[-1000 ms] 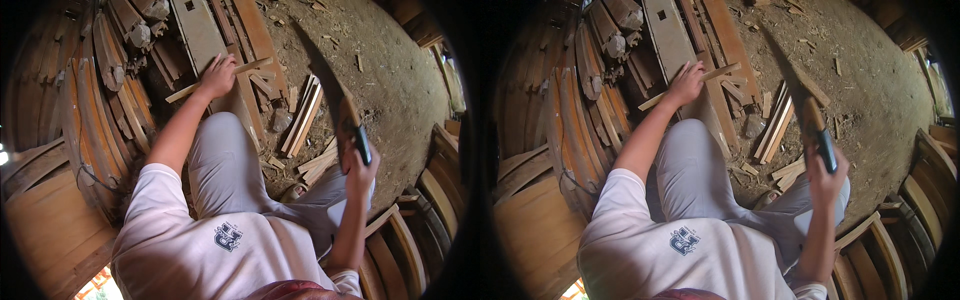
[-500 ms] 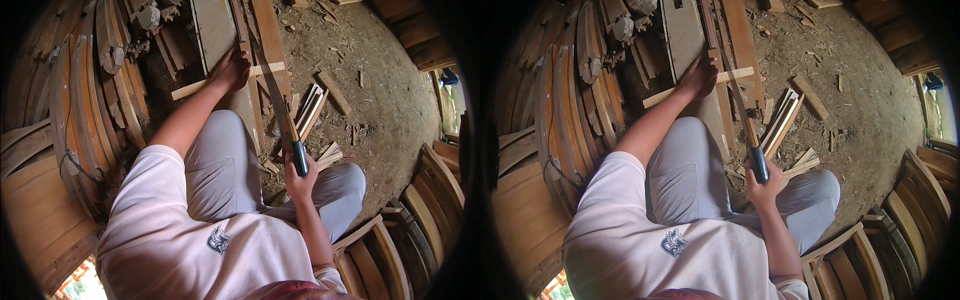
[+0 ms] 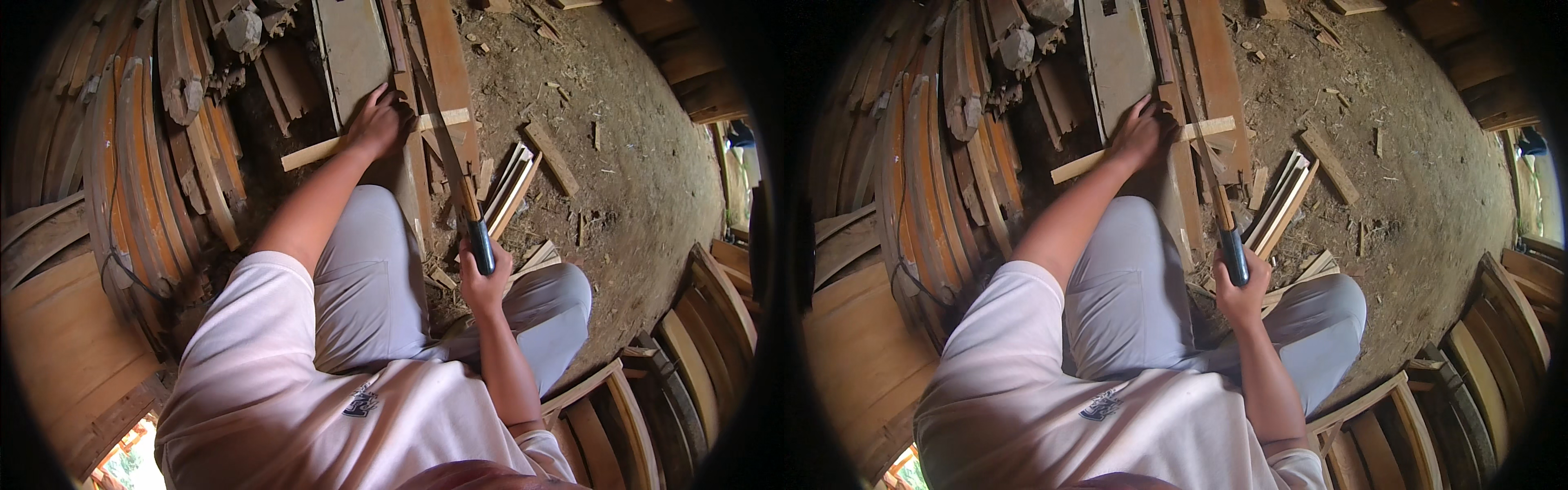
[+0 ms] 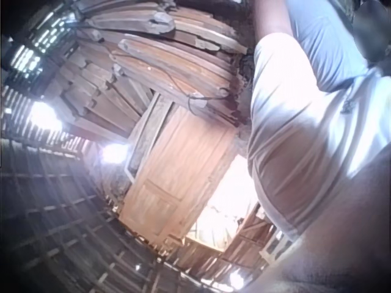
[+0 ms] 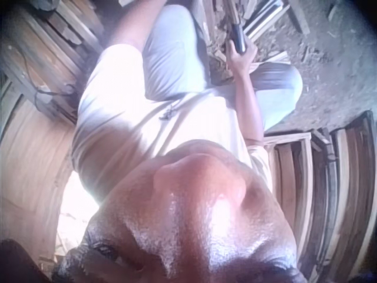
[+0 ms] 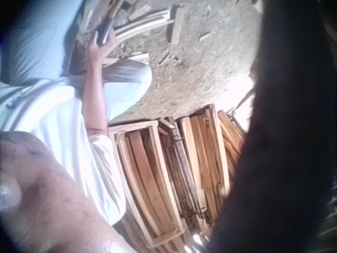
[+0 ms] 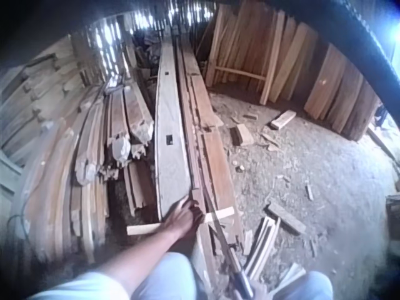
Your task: The person sits on the ground and uses a hand saw to cut thin wooden strips into smaller pieces. They repeatedly pick up strips, position them against a larger board, and saw them to size, accumulating a pile of cut pieces.
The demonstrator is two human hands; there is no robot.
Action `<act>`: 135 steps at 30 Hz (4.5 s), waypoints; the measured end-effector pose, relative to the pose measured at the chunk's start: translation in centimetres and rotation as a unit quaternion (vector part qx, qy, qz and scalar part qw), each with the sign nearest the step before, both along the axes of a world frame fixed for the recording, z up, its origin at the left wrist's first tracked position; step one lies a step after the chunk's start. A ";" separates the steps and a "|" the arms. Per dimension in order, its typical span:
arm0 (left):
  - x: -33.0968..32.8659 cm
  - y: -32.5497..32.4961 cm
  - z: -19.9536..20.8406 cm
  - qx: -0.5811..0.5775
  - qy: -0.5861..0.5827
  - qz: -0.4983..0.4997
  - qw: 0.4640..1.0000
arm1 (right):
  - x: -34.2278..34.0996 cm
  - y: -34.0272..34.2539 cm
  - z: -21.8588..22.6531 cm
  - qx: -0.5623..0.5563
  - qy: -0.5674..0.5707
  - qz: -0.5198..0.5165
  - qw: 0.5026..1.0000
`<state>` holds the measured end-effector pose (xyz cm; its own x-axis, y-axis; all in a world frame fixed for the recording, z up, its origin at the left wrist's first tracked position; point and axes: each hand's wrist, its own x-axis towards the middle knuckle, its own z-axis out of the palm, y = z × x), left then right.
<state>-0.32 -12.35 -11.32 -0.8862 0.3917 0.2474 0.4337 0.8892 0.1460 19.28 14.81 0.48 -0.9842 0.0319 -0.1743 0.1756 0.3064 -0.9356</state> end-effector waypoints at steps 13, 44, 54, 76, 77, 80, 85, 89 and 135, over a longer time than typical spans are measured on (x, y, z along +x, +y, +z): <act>0.2 0.2 0.2 -0.130 -0.011 0.041 0.991 | 0.1 0.5 -0.3 0.008 0.004 0.043 0.999; 0.1 1.8 0.2 -0.135 -0.061 0.014 0.989 | 0.8 0.9 0.5 0.019 0.029 -0.004 0.999; -0.6 -0.3 -4.1 -0.177 -0.004 0.075 0.981 | 1.7 1.2 2.1 0.016 -0.014 0.000 1.000; 0.0 1.7 0.3 -0.207 -0.041 0.031 0.977 | 5.0 2.7 3.4 -0.017 -0.100 -0.002 0.995; -0.1 1.7 0.4 -0.220 -0.060 0.022 0.973 | 4.7 2.4 3.3 -0.003 -0.088 -0.005 0.996; -0.1 2.4 0.8 -0.096 -0.062 0.026 0.993 | 1.1 0.2 2.8 0.005 -0.052 0.016 0.998; -0.1 2.0 0.0 -0.064 -0.039 0.027 0.997 | 2.0 1.1 3.0 0.023 -0.068 0.030 0.997; -0.6 0.9 -1.0 -0.196 -0.007 0.025 0.980 | 4.0 3.1 4.4 0.014 -0.091 0.047 0.995; -1.7 0.1 -4.5 -0.029 0.059 -0.009 0.998 | 1.4 0.6 1.6 -0.007 -0.069 0.015 0.997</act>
